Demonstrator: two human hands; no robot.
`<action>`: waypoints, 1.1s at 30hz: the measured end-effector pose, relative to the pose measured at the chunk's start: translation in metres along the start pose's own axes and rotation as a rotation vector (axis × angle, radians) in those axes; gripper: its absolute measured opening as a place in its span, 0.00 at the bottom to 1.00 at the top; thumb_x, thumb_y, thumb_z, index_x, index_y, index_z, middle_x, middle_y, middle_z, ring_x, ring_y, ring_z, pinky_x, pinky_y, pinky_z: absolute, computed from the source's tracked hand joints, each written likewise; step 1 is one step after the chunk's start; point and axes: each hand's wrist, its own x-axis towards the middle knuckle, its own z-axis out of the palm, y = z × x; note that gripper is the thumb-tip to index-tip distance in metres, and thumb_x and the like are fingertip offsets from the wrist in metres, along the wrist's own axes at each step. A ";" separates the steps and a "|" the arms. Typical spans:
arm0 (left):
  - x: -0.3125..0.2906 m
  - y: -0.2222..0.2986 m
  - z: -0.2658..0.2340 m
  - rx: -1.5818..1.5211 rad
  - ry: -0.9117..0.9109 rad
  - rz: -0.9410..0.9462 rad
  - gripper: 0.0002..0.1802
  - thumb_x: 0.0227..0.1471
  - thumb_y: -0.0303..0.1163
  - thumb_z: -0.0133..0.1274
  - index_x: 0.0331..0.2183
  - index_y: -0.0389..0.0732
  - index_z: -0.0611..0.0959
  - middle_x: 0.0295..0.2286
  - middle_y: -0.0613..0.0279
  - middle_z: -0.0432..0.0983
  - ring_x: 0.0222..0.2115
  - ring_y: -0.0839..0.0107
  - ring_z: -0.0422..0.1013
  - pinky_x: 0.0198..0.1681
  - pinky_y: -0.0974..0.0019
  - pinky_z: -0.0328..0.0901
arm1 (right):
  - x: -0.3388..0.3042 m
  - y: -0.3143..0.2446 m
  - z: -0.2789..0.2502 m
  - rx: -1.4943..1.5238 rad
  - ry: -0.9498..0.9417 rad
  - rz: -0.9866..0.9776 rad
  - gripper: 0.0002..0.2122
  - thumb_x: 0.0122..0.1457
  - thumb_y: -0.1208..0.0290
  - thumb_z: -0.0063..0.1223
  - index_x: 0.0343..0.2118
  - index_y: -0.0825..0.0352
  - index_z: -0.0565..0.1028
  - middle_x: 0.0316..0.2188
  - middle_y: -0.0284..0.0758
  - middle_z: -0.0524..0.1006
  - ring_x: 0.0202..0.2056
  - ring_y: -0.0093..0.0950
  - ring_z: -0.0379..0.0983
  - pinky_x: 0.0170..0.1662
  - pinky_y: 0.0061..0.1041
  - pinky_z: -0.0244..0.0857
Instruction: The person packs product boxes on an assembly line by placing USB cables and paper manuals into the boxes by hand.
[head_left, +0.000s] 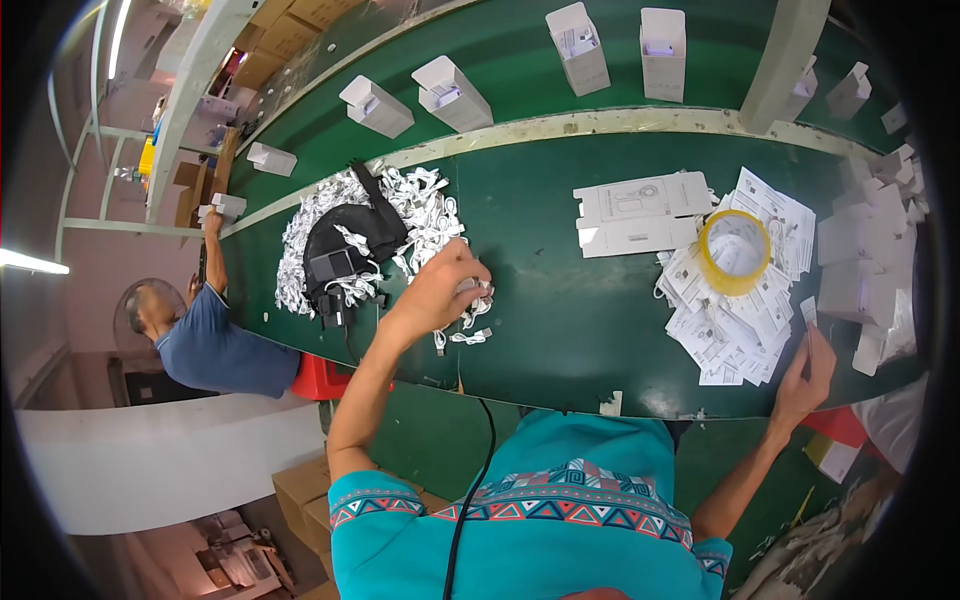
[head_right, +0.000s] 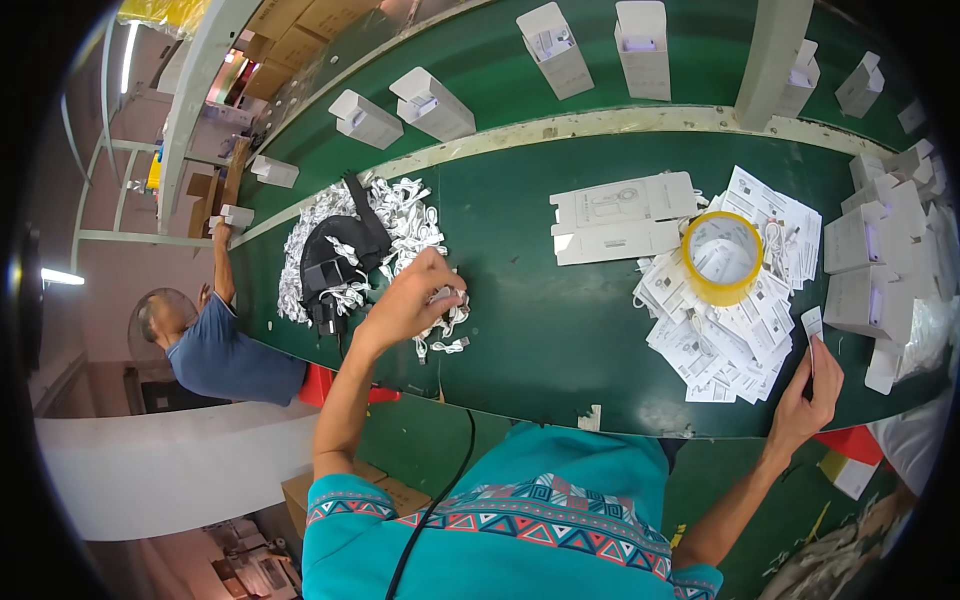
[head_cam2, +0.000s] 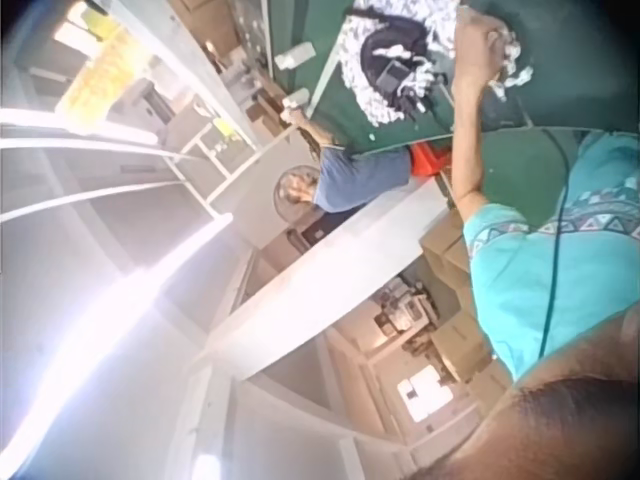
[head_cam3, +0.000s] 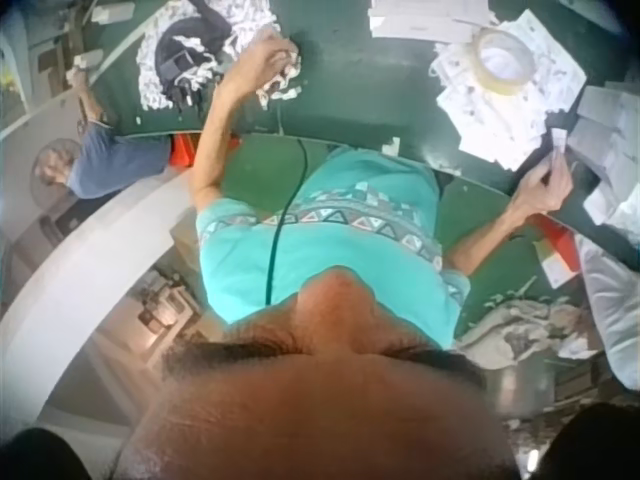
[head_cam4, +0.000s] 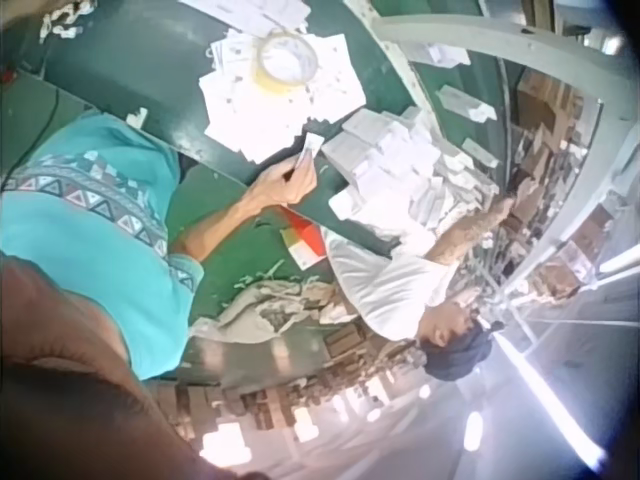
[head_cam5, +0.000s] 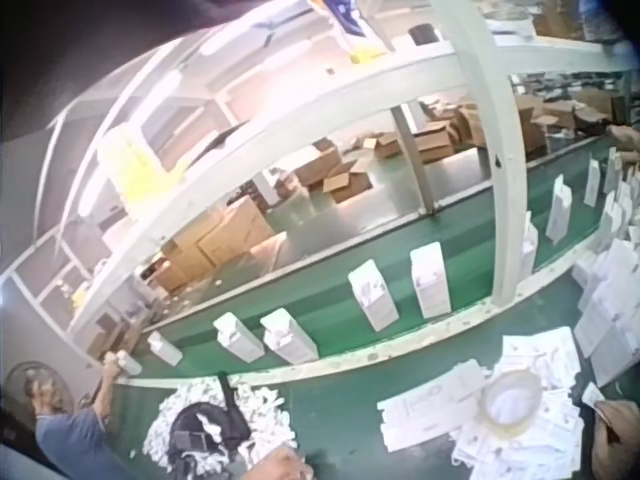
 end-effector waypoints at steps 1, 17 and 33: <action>0.003 0.000 -0.005 -0.089 0.063 -0.057 0.11 0.48 0.23 0.70 0.37 0.40 0.87 0.34 0.60 0.72 0.31 0.63 0.71 0.34 0.62 0.67 | 0.000 0.000 0.000 0.002 0.002 -0.001 0.12 0.62 0.87 0.56 0.47 0.73 0.82 0.44 0.41 0.84 0.45 0.37 0.79 0.50 0.31 0.72; 0.116 0.055 -0.034 -1.084 0.624 0.190 0.09 0.64 0.22 0.55 0.46 0.35 0.80 0.40 0.49 0.83 0.46 0.58 0.80 0.53 0.59 0.73 | 0.005 0.002 0.003 0.084 0.037 -0.021 0.09 0.61 0.87 0.57 0.43 0.74 0.82 0.38 0.45 0.83 0.38 0.41 0.78 0.45 0.36 0.71; 0.348 0.054 0.015 -0.251 0.894 0.257 0.08 0.52 0.28 0.66 0.32 0.33 0.86 0.35 0.48 0.79 0.36 0.47 0.78 0.40 0.49 0.71 | 0.073 -0.073 -0.016 0.322 0.163 -0.013 0.14 0.54 0.92 0.58 0.44 0.76 0.83 0.38 0.43 0.84 0.38 0.33 0.80 0.44 0.29 0.73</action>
